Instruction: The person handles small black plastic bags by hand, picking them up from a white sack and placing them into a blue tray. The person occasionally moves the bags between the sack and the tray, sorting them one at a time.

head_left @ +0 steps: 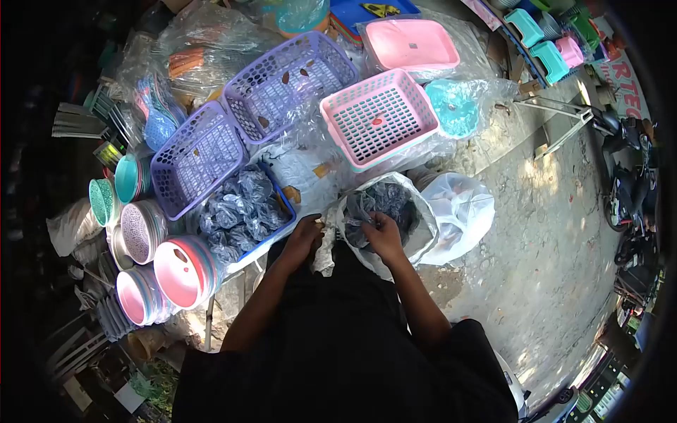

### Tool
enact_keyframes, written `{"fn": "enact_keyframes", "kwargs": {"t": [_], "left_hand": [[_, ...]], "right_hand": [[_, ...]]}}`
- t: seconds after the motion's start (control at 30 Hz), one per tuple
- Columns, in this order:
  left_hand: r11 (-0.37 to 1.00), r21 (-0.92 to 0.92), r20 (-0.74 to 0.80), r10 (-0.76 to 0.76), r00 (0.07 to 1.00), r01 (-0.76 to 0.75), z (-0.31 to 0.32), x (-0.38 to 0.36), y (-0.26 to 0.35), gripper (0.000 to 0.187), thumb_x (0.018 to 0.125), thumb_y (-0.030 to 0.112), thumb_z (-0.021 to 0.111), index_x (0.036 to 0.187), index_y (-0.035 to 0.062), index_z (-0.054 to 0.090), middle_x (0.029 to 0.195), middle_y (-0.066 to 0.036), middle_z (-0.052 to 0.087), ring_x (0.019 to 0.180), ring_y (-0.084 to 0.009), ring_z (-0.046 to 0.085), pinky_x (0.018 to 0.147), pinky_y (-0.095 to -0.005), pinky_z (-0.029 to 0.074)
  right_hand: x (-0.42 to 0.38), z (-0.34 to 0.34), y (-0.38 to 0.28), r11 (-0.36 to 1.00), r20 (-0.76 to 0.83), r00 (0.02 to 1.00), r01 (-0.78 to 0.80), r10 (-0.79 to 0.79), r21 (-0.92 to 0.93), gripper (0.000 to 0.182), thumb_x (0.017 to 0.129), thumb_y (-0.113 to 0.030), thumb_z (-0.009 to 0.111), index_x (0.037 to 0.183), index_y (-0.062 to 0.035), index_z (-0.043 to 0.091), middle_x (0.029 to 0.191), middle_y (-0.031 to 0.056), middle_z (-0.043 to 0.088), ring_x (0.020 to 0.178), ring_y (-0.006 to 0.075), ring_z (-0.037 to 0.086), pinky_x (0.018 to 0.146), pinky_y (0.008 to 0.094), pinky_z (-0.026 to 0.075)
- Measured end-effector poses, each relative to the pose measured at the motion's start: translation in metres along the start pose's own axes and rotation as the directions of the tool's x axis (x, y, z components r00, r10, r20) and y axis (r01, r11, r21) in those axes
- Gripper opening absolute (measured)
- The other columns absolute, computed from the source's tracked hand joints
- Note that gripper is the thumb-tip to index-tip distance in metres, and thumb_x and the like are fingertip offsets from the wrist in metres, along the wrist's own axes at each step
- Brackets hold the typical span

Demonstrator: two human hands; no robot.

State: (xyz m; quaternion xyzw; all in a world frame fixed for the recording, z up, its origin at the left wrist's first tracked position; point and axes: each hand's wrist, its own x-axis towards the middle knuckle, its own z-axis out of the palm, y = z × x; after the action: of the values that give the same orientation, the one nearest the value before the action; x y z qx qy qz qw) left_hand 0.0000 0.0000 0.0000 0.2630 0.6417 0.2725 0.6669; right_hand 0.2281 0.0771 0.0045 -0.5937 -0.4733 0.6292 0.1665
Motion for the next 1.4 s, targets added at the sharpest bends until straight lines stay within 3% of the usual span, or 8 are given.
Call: {"fn": "enact_keyframes", "kwargs": {"t": [0.17, 0.3, 0.37, 0.43, 0.47, 0.67, 1.03, 1.4], "left_hand": [[0.786, -0.612, 0.052, 0.156, 0.986, -0.092, -0.011, -0.017, 0.015, 0.067, 0.095, 0.056, 0.039, 0.143, 0.0097, 0.032, 0.132, -0.016, 0.052, 0.120, -0.0255, 0.052, 0.095, -0.0408, 0.041], [0.418, -0.904, 0.076, 0.356, 0.931, -0.086, -0.016, -0.047, 0.036, 0.072, 0.093, 0.064, 0.036, 0.139, 0.0085, 0.041, 0.130, -0.015, 0.054, 0.117, -0.0296, 0.054, 0.102, -0.0461, 0.042], [0.328, -0.945, 0.170, 0.497, 0.851, -0.002, -0.022, -0.051, 0.031, 0.070, 0.092, 0.063, 0.038, 0.135, 0.0083, 0.046, 0.128, -0.014, 0.056, 0.115, -0.0295, 0.056, 0.099, -0.0457, 0.045], [0.149, -0.989, 0.084, 0.464, 0.882, 0.016, -0.021, -0.055, 0.031, 0.061, 0.096, 0.055, 0.037, 0.132, 0.0074, 0.049, 0.125, -0.016, 0.057, 0.115, -0.0306, 0.056, 0.101, -0.0447, 0.044], [0.146, -0.988, 0.118, 0.537, 0.835, 0.046, -0.023, -0.058, 0.030, 0.055, 0.097, 0.049, 0.040, 0.133, 0.0073, 0.049, 0.126, -0.015, 0.056, 0.116, -0.0303, 0.055, 0.101, -0.0445, 0.044], [0.139, -0.986, -0.009, 0.505, 0.863, -0.092, -0.024, -0.067, 0.003, 0.051, 0.097, 0.044, 0.042, 0.132, 0.0078, 0.050, 0.126, -0.015, 0.057, 0.115, -0.0290, 0.057, 0.100, -0.0438, 0.045], [0.034, -0.988, -0.128, 0.382, 0.915, -0.152, -0.028, -0.079, -0.010, 0.050, 0.097, 0.048, 0.041, 0.123, 0.0089, 0.057, 0.115, -0.013, 0.063, 0.105, -0.0269, 0.062, 0.091, -0.0422, 0.052], [-0.002, -0.993, -0.103, 0.546, 0.832, -0.122, -0.039, -0.068, -0.017, 0.054, 0.096, 0.051, 0.039, 0.124, 0.0069, 0.055, 0.121, -0.014, 0.059, 0.112, -0.0286, 0.058, 0.099, -0.0425, 0.046]], "right_hand": [[-0.059, 0.031, -0.091, 0.892, 0.222, 0.953, 0.090, -0.207, 0.444, 0.021, 0.086, -0.003, 0.065, 0.105, 0.0037, 0.063, 0.089, 0.0009, 0.065, 0.076, 0.0048, 0.056, 0.068, 0.0209, 0.044], [-0.088, 0.055, -0.123, 0.940, 0.403, 0.881, 0.117, -0.247, 0.320, 0.035, 0.084, -0.004, 0.069, 0.117, 0.0043, 0.057, 0.095, 0.0014, 0.064, 0.082, 0.0050, 0.056, 0.072, 0.0209, 0.046], [-0.094, 0.068, -0.120, 0.924, 0.434, 0.825, 0.256, -0.362, 0.284, 0.060, 0.079, -0.011, 0.076, 0.130, 0.0000, 0.048, 0.116, 0.0101, 0.057, 0.096, 0.0141, 0.057, 0.084, 0.0284, 0.048], [-0.114, 0.071, -0.144, 0.626, 0.441, 0.674, 0.730, -0.592, -0.274, 0.082, 0.070, -0.018, 0.083, 0.139, -0.0073, 0.039, 0.135, 0.0185, 0.039, 0.116, 0.0301, 0.049, 0.098, 0.0389, 0.043], [-0.116, 0.076, -0.145, 0.607, 0.474, 0.680, 0.726, -0.560, -0.325, 0.095, 0.063, -0.022, 0.086, 0.142, -0.0123, 0.035, 0.142, 0.0229, 0.025, 0.129, 0.0418, 0.034, 0.104, 0.0451, 0.036], [-0.111, 0.097, -0.133, 0.317, 0.499, 0.510, 0.849, -0.701, -0.423, 0.087, 0.059, -0.014, 0.086, 0.135, -0.0092, 0.044, 0.141, 0.0212, 0.032, 0.130, 0.0416, 0.034, 0.105, 0.0456, 0.036], [-0.105, 0.113, -0.137, 0.394, 0.536, 0.468, 0.883, -0.703, -0.254, 0.081, 0.060, -0.013, 0.083, 0.132, -0.0081, 0.045, 0.133, 0.0195, 0.043, 0.123, 0.0396, 0.044, 0.102, 0.0467, 0.038], [-0.113, 0.116, -0.142, 0.339, 0.564, 0.449, 0.893, -0.693, -0.296, 0.089, 0.067, -0.034, 0.083, 0.139, -0.0055, 0.038, 0.135, 0.0201, 0.041, 0.125, 0.0393, 0.042, 0.105, 0.0475, 0.036]]}}
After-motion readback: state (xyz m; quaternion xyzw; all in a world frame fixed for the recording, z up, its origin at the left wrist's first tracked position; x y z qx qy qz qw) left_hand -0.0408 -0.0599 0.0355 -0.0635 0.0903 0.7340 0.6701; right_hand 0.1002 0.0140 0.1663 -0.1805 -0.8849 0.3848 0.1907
